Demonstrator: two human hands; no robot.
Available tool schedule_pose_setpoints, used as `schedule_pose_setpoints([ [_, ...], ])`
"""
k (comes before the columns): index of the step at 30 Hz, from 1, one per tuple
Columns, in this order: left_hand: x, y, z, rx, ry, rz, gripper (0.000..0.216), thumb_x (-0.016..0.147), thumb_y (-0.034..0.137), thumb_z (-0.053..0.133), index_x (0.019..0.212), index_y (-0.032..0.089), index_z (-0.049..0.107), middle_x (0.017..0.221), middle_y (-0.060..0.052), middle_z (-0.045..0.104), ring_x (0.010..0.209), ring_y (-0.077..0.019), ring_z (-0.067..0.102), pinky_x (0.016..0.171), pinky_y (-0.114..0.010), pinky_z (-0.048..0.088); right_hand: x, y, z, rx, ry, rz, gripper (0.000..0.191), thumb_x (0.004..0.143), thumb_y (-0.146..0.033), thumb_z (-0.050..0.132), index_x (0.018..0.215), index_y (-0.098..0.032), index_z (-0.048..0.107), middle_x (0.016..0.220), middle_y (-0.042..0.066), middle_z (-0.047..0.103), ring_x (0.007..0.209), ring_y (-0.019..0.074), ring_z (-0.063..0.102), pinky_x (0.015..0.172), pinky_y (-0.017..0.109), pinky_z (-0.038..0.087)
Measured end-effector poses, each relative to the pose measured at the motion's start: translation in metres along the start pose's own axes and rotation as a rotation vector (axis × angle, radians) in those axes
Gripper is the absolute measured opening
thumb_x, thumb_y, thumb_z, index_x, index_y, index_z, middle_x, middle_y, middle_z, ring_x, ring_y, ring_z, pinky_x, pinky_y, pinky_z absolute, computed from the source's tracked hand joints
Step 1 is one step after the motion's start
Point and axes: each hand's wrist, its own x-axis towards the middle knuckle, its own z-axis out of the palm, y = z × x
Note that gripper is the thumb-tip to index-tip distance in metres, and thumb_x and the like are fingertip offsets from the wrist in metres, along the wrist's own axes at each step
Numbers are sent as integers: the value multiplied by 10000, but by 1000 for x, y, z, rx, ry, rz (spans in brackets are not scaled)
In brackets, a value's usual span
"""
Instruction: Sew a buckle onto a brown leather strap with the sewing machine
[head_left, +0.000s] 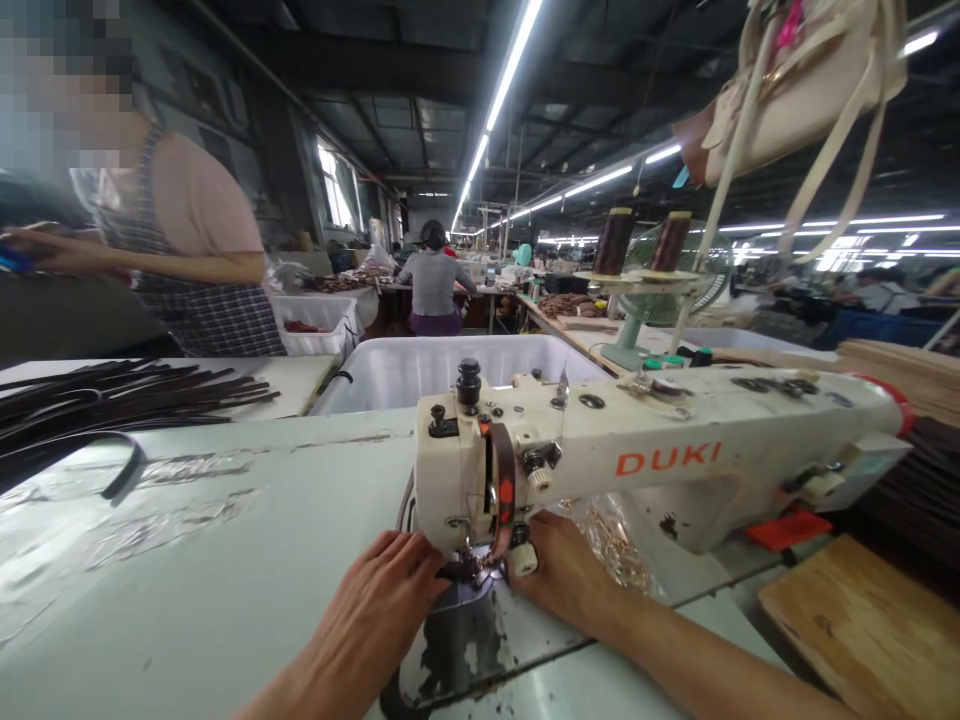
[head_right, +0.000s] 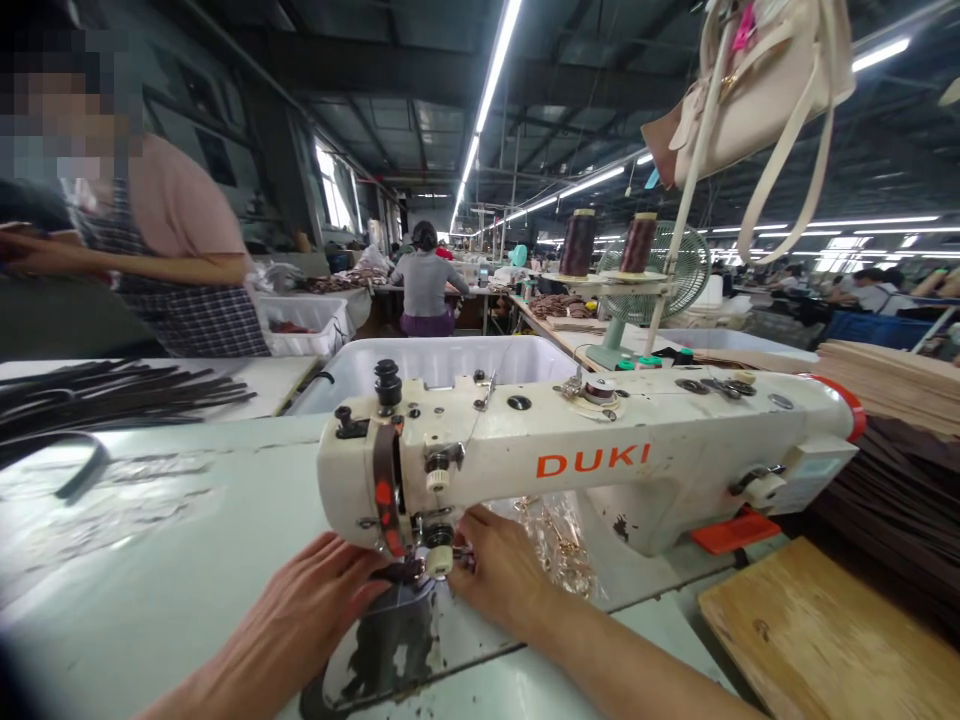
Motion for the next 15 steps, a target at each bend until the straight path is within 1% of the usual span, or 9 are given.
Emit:
schedule_pose_setpoints([
  [3, -1, -3, 5, -94, 42, -5, 181, 976, 236, 451, 997, 231, 630, 1017, -63, 679, 909, -292, 635, 743, -460, 525, 4, 0, 4, 37, 12, 12, 152, 856, -269, 624, 733, -181, 612, 713, 7, 626, 648, 158, 605, 583, 238, 370],
  [6, -2, -5, 10, -132, 41, 19, 230, 1000, 250, 395, 1040, 263, 621, 940, -33, 674, 818, -255, 626, 688, -406, 487, 2, -1, 4, 144, 8, 6, 174, 879, -213, 599, 707, -186, 590, 702, -10, 623, 640, 142, 586, 577, 231, 338],
  [8, -2, -5, 12, -129, 46, 32, 221, 995, 235, 403, 1027, 255, 621, 887, -29, 665, 775, -248, 614, 672, -396, 463, 0, -1, 4, 223, 12, 18, 136, 856, -174, 615, 722, -188, 597, 728, -14, 632, 661, 139, 589, 588, 223, 333],
  [10, -2, -4, 15, -120, 52, 36, 220, 981, 193, 410, 1003, 244, 623, 878, -32, 663, 785, -253, 610, 690, -401, 451, -2, -1, 5, 275, 23, 47, 93, 821, -140, 634, 747, -194, 621, 750, -16, 640, 675, 137, 594, 599, 217, 333],
  [13, -1, -3, 18, -127, 78, 43, 276, 961, 133, 377, 1019, 238, 625, 902, -39, 675, 808, -259, 614, 724, -410, 442, -3, -1, 7, 334, 38, 78, 134, 784, -72, 616, 755, -201, 640, 751, -23, 639, 689, 130, 598, 608, 207, 335],
  [15, 0, -3, 18, -133, 107, 62, 302, 957, 133, 348, 1009, 232, 628, 892, -42, 683, 791, -258, 615, 723, -409, 437, -3, -2, 8, 358, 44, 72, 158, 775, -47, 596, 717, -193, 619, 730, -27, 624, 675, 123, 588, 599, 203, 328],
])
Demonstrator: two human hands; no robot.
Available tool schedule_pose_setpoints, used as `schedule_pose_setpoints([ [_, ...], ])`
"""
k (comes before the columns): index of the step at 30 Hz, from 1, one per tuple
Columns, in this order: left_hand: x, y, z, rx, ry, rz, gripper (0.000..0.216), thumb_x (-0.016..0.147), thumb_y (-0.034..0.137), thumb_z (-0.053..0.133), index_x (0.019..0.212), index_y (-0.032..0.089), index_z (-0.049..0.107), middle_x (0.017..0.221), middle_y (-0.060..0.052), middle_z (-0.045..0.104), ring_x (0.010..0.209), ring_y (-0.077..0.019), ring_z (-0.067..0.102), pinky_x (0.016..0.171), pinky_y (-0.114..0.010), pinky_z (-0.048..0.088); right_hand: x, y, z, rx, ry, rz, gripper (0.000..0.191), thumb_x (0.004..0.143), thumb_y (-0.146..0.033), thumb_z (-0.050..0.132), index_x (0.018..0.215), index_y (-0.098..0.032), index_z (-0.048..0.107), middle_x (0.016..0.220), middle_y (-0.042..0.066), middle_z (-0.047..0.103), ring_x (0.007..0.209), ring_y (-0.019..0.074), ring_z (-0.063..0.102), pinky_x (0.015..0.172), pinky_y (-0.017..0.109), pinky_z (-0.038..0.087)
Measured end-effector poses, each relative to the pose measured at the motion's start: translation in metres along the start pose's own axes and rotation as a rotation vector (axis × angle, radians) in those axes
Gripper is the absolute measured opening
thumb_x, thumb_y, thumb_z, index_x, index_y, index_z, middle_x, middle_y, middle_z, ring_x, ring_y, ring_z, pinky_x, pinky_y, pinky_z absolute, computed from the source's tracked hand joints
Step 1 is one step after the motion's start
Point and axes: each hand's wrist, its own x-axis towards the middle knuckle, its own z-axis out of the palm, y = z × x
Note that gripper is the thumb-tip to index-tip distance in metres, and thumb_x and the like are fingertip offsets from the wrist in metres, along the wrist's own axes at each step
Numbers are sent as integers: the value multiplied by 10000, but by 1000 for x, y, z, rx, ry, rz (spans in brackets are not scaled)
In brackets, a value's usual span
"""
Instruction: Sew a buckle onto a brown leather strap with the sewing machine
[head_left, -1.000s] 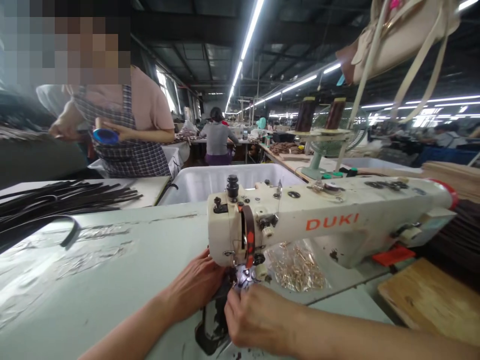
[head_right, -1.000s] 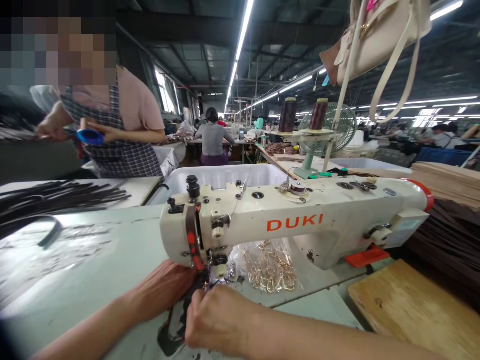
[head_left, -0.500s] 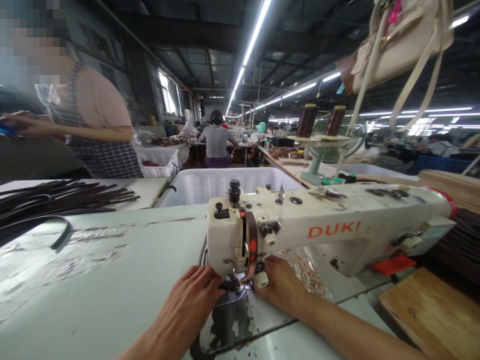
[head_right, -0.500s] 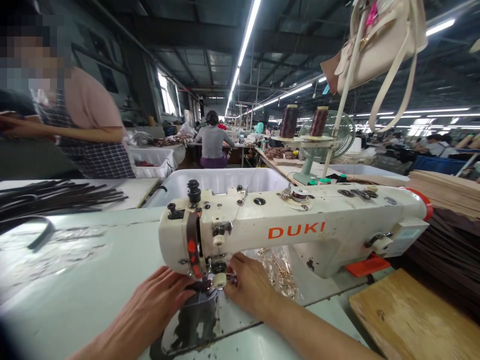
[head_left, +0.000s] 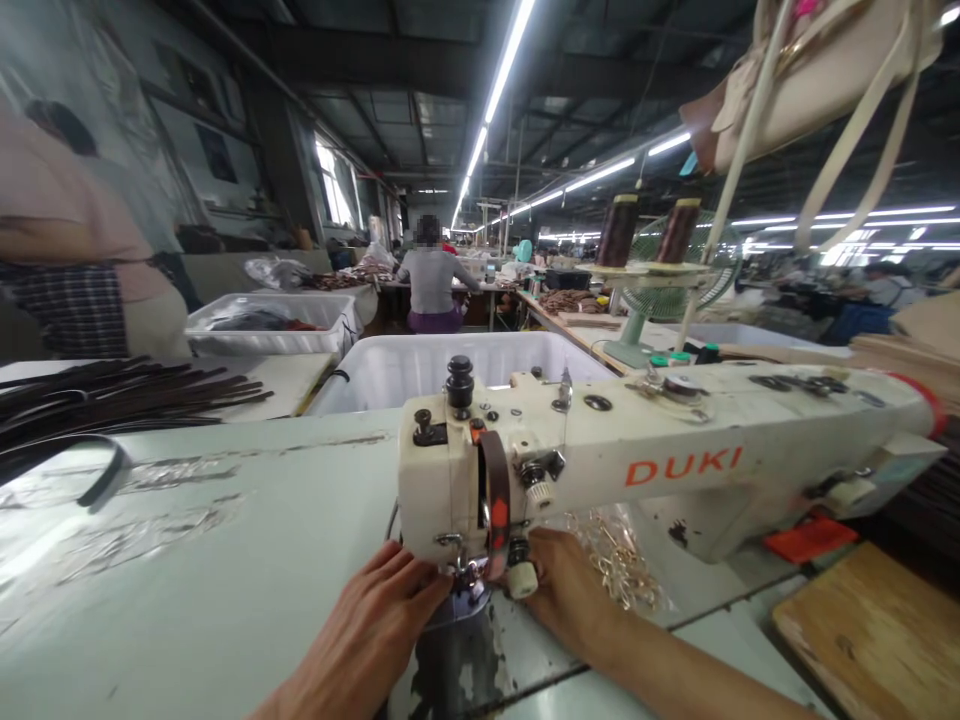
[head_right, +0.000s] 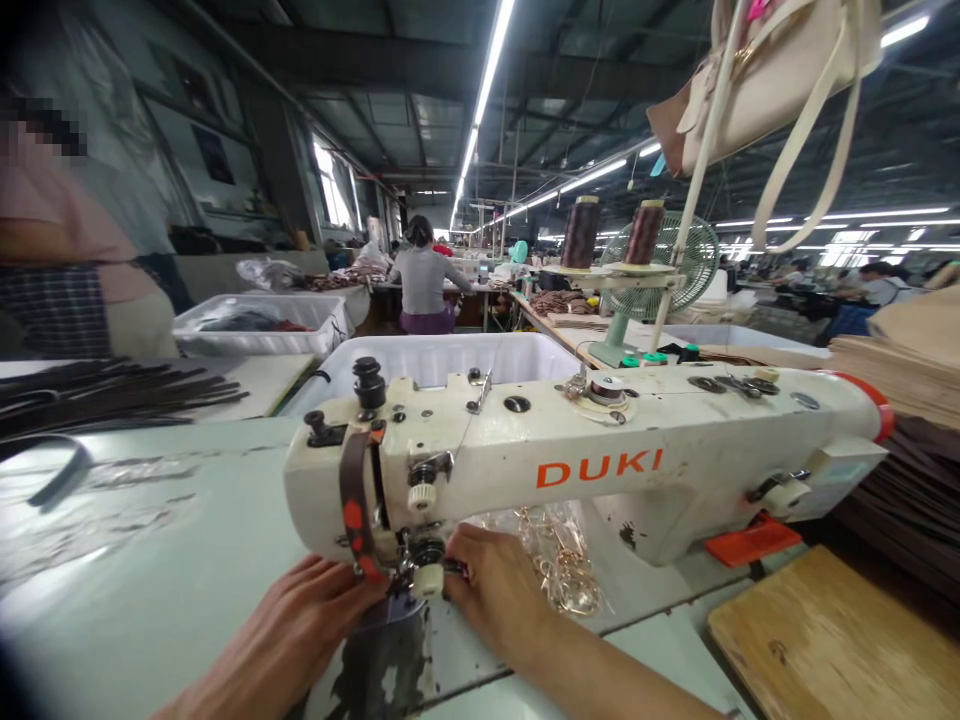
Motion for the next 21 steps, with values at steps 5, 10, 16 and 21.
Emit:
schedule_pose_setpoints([
  [5, 3, 0, -2, -22, 21, 23, 286, 960, 151, 342, 962, 227, 618, 887, -35, 695, 803, -257, 618, 744, -403, 419, 1, -2, -2, 18, 18, -24, 191, 772, -52, 601, 642, -176, 535, 692, -33, 583, 624, 111, 549, 570, 204, 306],
  [10, 5, 0, -6, -34, 21, 6, 272, 954, 153, 362, 942, 229, 623, 866, -31, 699, 803, -254, 618, 765, -402, 415, 1, -1, -3, 63, -9, -62, 208, 791, -44, 578, 653, -179, 502, 706, -35, 579, 646, 112, 559, 577, 195, 328],
  [16, 9, 1, -13, -54, 17, 29, 310, 927, 108, 373, 1024, 247, 633, 946, -12, 713, 860, -229, 624, 852, -381, 439, 4, 1, -6, 52, -58, -119, 185, 784, -32, 564, 679, -182, 536, 712, -31, 594, 659, 117, 566, 595, 196, 346],
  [21, 10, 2, -17, -9, -50, 39, 311, 907, 107, 382, 1010, 221, 653, 961, -23, 721, 815, -221, 633, 890, -387, 468, 6, -3, -12, -2, -96, -137, 204, 784, -26, 549, 651, -180, 523, 684, -29, 584, 607, 112, 528, 578, 203, 332],
])
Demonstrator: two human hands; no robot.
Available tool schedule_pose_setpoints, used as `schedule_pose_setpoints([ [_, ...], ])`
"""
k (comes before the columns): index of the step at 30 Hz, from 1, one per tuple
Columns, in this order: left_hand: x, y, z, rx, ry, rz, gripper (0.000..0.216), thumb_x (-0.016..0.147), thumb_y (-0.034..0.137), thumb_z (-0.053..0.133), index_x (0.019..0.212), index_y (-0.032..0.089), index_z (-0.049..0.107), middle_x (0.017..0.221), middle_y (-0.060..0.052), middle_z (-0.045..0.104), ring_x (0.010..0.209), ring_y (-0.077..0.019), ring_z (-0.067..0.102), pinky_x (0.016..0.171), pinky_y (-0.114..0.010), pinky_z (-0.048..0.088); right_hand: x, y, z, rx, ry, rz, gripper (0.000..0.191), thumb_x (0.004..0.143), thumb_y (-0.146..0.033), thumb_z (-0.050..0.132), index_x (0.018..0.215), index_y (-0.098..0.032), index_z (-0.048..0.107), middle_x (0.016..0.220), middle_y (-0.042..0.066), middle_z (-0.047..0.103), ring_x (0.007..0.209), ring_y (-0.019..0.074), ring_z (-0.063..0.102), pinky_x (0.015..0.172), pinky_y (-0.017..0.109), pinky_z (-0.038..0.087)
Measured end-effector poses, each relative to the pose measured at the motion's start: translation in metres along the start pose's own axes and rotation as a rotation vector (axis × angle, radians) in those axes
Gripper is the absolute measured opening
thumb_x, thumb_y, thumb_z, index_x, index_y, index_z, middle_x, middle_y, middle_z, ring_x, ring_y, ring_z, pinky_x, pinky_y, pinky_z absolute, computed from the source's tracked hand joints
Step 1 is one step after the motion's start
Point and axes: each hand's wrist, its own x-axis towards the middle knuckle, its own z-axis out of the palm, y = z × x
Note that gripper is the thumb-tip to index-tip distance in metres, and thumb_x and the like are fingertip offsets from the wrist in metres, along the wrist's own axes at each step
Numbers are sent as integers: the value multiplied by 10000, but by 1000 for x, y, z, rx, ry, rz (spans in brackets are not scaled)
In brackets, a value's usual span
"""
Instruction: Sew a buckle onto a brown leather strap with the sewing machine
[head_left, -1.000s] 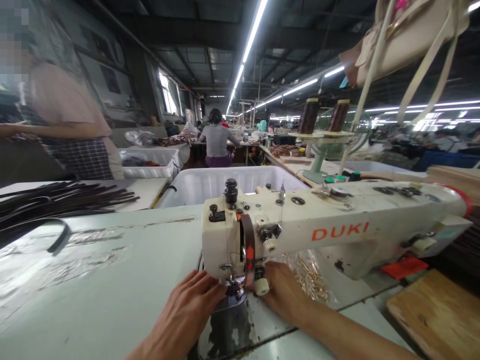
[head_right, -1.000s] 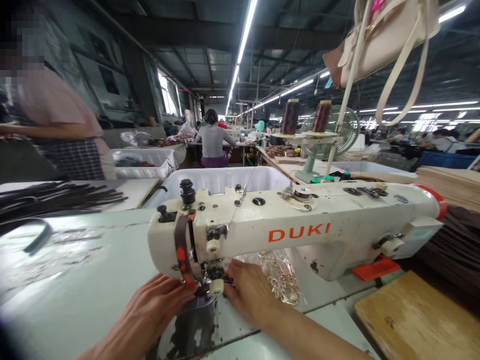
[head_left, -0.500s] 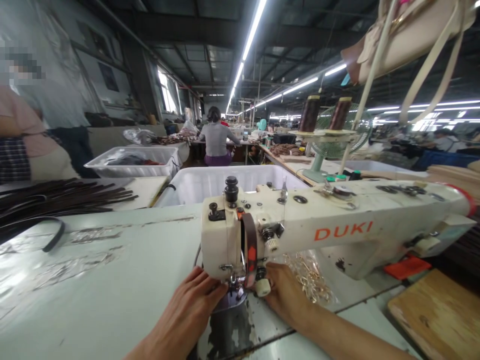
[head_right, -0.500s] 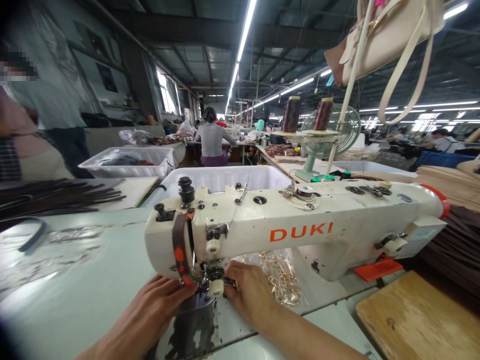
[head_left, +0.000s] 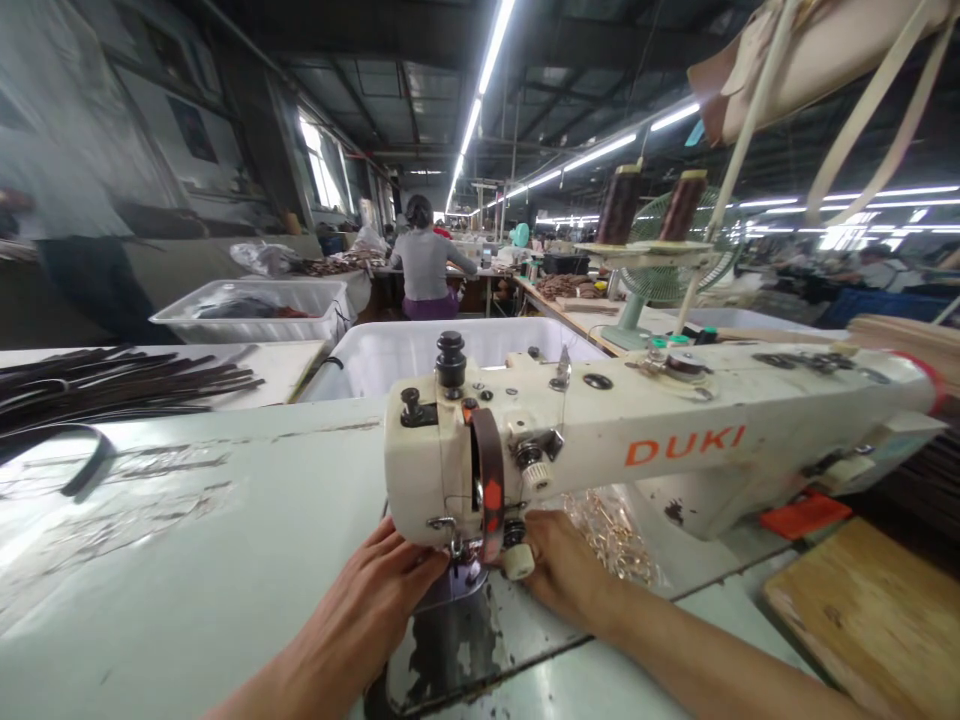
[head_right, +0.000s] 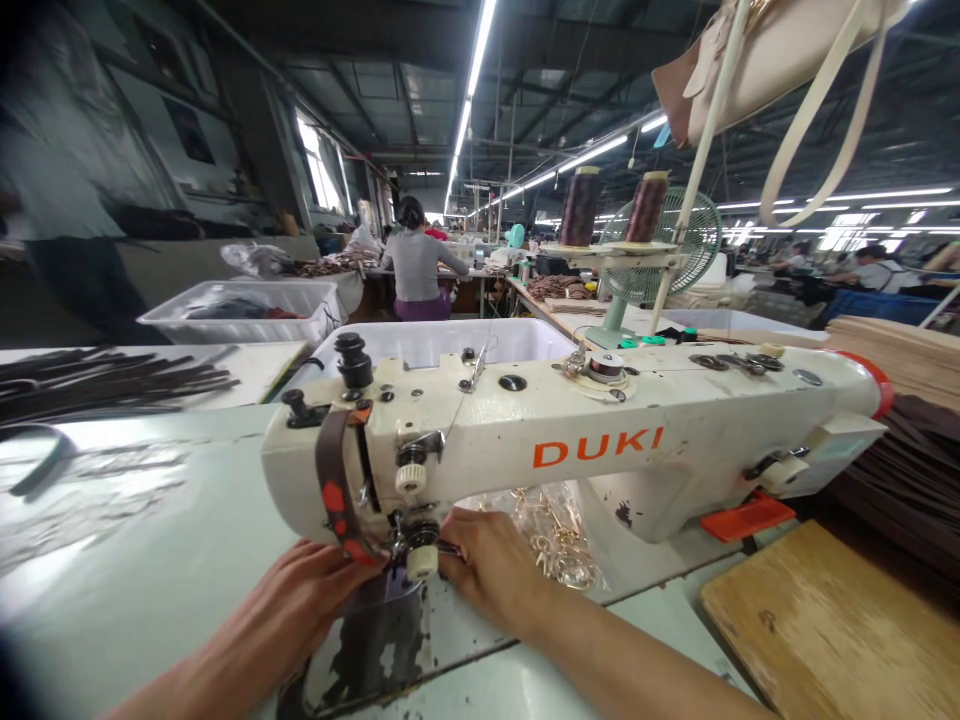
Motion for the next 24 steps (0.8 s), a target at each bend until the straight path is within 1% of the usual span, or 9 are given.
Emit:
schedule_pose_setpoints([
  [4, 1, -1, -1, 4, -10, -14, 329, 888, 86, 382, 962, 223, 672, 946, -27, 727, 846, -218, 652, 891, -374, 490, 1, 0, 0, -18, -10, 5, 232, 753, -21, 572, 602, -175, 489, 654, -27, 573, 583, 115, 506, 554, 213, 307],
  [7, 0, -4, -1, -14, 11, 18, 353, 888, 70, 377, 1040, 219, 659, 998, -37, 724, 876, -221, 659, 878, -379, 506, 1, 4, 1, -23, -25, 2, 217, 775, -50, 590, 614, -174, 516, 668, -22, 588, 597, 119, 518, 569, 216, 321],
  [10, -2, -4, -2, 16, -23, 36, 373, 889, 49, 388, 1105, 218, 641, 1060, -47, 710, 935, -227, 653, 852, -372, 521, 1, 6, 2, -23, -31, 22, 186, 835, -118, 606, 662, -175, 571, 696, -13, 611, 619, 125, 542, 585, 218, 337],
  [12, -3, -1, -4, 18, -34, 27, 304, 917, 94, 430, 1076, 222, 656, 1070, -51, 703, 951, -230, 653, 839, -360, 532, 2, 3, 1, -36, -39, 57, 126, 858, -204, 644, 736, -178, 619, 730, -4, 627, 650, 136, 566, 603, 222, 356],
  [13, -4, 1, -4, 0, -20, 22, 261, 931, 140, 456, 1065, 226, 663, 1060, -54, 703, 946, -230, 655, 833, -351, 539, 3, 1, 1, -60, -45, 85, 110, 853, -258, 671, 781, -179, 639, 750, 2, 636, 668, 147, 580, 613, 228, 367],
  [15, -4, 6, -5, -49, 21, 12, 217, 944, 241, 490, 1064, 234, 671, 1014, -59, 703, 923, -225, 658, 825, -331, 550, 5, -3, 4, -138, -53, 139, 174, 833, -347, 704, 852, -180, 660, 802, 21, 653, 712, 178, 606, 631, 246, 388],
  [18, -5, 19, -4, -100, 69, 10, 235, 939, 331, 504, 1086, 249, 668, 948, -63, 700, 898, -223, 658, 821, -313, 560, 7, -10, 12, -234, -33, 184, 193, 876, -369, 646, 887, -178, 668, 859, 44, 668, 744, 209, 626, 635, 271, 403],
  [22, -8, 38, -5, -118, 88, 20, 271, 919, 371, 521, 1136, 270, 650, 903, -69, 691, 892, -233, 655, 804, -303, 569, 4, -17, 20, -314, -18, 144, 187, 950, -340, 558, 969, -190, 666, 959, 61, 671, 804, 214, 640, 661, 283, 426],
  [24, -12, 46, -7, -111, 70, 38, 270, 910, 351, 529, 1146, 280, 641, 868, -65, 687, 875, -231, 656, 787, -290, 571, -2, -21, 16, -390, -42, 102, 233, 956, -395, 559, 1036, -198, 654, 1014, 77, 660, 822, 223, 643, 650, 290, 439],
])
